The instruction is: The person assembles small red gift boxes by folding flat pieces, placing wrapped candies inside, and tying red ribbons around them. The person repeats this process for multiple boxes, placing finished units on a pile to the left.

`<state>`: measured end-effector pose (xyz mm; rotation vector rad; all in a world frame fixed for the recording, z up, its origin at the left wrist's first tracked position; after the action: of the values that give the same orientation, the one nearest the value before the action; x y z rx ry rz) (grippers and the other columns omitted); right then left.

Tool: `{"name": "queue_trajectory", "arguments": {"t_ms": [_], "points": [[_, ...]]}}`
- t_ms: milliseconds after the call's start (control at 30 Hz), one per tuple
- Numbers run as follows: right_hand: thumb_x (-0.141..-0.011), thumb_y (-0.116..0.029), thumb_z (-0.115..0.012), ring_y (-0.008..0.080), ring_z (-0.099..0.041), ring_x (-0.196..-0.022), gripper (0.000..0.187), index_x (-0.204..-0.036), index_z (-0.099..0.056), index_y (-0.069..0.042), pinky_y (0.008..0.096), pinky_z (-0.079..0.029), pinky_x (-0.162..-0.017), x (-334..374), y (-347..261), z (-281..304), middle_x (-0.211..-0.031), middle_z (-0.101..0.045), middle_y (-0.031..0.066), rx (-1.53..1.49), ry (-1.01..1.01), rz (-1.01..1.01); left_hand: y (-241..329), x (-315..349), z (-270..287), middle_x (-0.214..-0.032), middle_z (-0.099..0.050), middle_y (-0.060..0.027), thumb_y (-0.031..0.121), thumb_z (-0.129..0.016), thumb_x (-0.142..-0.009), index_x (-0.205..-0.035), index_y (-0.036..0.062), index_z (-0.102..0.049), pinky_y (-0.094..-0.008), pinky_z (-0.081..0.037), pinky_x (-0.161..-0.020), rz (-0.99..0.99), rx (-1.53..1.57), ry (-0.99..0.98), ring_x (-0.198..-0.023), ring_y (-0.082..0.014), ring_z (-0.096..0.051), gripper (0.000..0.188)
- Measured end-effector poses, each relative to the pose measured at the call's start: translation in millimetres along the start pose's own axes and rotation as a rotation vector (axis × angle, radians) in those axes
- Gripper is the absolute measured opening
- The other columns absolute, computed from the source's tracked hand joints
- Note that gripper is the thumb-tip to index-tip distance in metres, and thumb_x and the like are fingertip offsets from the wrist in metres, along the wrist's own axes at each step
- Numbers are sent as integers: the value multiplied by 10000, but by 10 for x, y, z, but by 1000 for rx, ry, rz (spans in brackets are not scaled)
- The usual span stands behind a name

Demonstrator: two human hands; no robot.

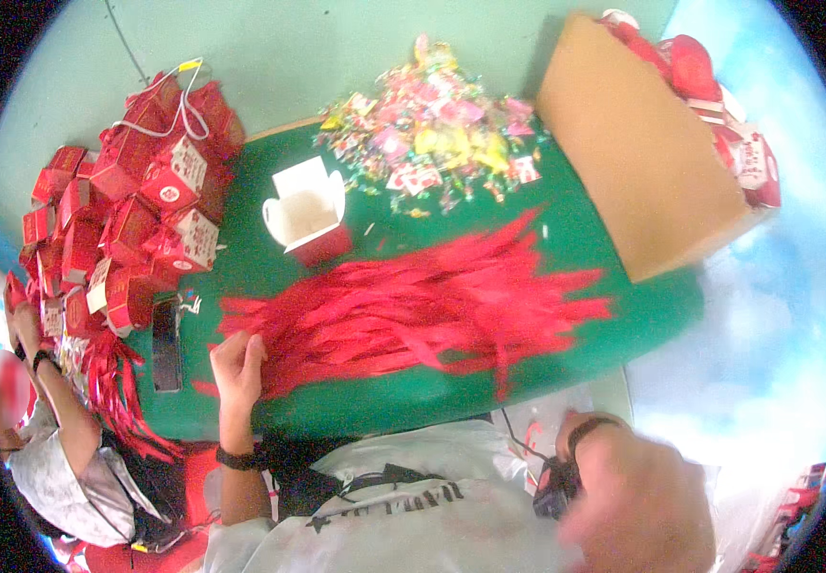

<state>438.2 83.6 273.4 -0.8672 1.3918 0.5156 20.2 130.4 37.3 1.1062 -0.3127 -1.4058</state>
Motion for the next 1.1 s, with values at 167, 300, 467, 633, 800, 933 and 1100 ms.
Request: {"name": "queue_trajectory", "arguments": {"t_ms": [167, 300, 467, 633, 800, 933, 1100], "points": [[-744, -184, -1028, 192, -702, -576, 269, -764, -766, -127, 307, -486, -515, 386, 496, 673, -719, -753, 27, 670, 6, -576, 12, 16, -5, -659, -612, -122, 99, -713, -1042, -735, -8, -621, -385, -426, -580, -67, -58, -10, -587, -229, -589, 338], [-886, -176, -942, 131, -636, -513, 304, -713, -706, -94, 328, -445, -492, 1046, 696, 1069, -626, -686, 38, 880, 157, -929, 22, 64, 15, -667, -617, -123, 99, -719, -1040, -739, -12, -623, -385, -427, -577, -65, -62, 2, -583, -232, -588, 335], [-1059, -211, -759, 145, -615, -540, 393, -708, -651, -70, 352, -450, -521, 2252, 828, 1106, -606, -633, 56, 920, 259, -1112, 86, 51, -37, -682, -627, -124, 80, -719, -1035, -765, -15, -635, -375, -431, -578, -95, -93, -16, -583, -226, -588, 299], [-978, -253, -820, 347, -696, -1111, 305, -1205, -700, -87, 498, -537, -959, 1856, 1112, 396, -1167, -713, 139, 1029, -168, -961, 229, 31, -72, -744, -643, -115, 77, -789, -944, -873, 9, -680, -395, -485, -671, -149, -96, -13, -688, -263, -634, 147], [-886, -288, -892, 403, -527, -1495, 718, -1529, -614, -133, 632, -359, -1298, 1755, 1174, 569, -1540, -587, 154, 1282, -493, -823, 445, 45, -151, -1217, -698, -122, 328, -990, -710, -1181, 89, -729, -505, -505, -1044, -272, -333, -155, -1167, -372, -656, 589], [-854, -307, -922, 394, -545, -1470, 724, -1497, -644, -124, 633, -384, -1288, 1900, 1005, 1069, -1534, -599, 140, 1501, -400, -831, 604, 50, -304, -1424, -645, -124, 434, -1024, -601, -1321, 119, -714, -548, -451, -1177, -275, -362, -289, -1336, -392, -596, 845], [-756, -331, -982, 398, -590, -1394, 763, -1427, -693, -110, 576, -441, -1245, 1936, 736, 1341, -1463, -645, 137, 1561, -284, -817, 532, 75, -281, -1415, -660, -111, 441, -1008, -634, -1326, 122, -724, -556, -457, -1177, -329, -434, -209, -1329, -387, -608, 813]]}}
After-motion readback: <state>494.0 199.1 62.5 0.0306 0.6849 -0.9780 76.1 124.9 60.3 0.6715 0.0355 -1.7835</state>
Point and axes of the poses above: each hand's wrist, its own x-axis away from the middle knuckle, its own z-axis out of the back of the hand, y = z × x, the point moved 8 cm from there along -x, towards the middle knuckle
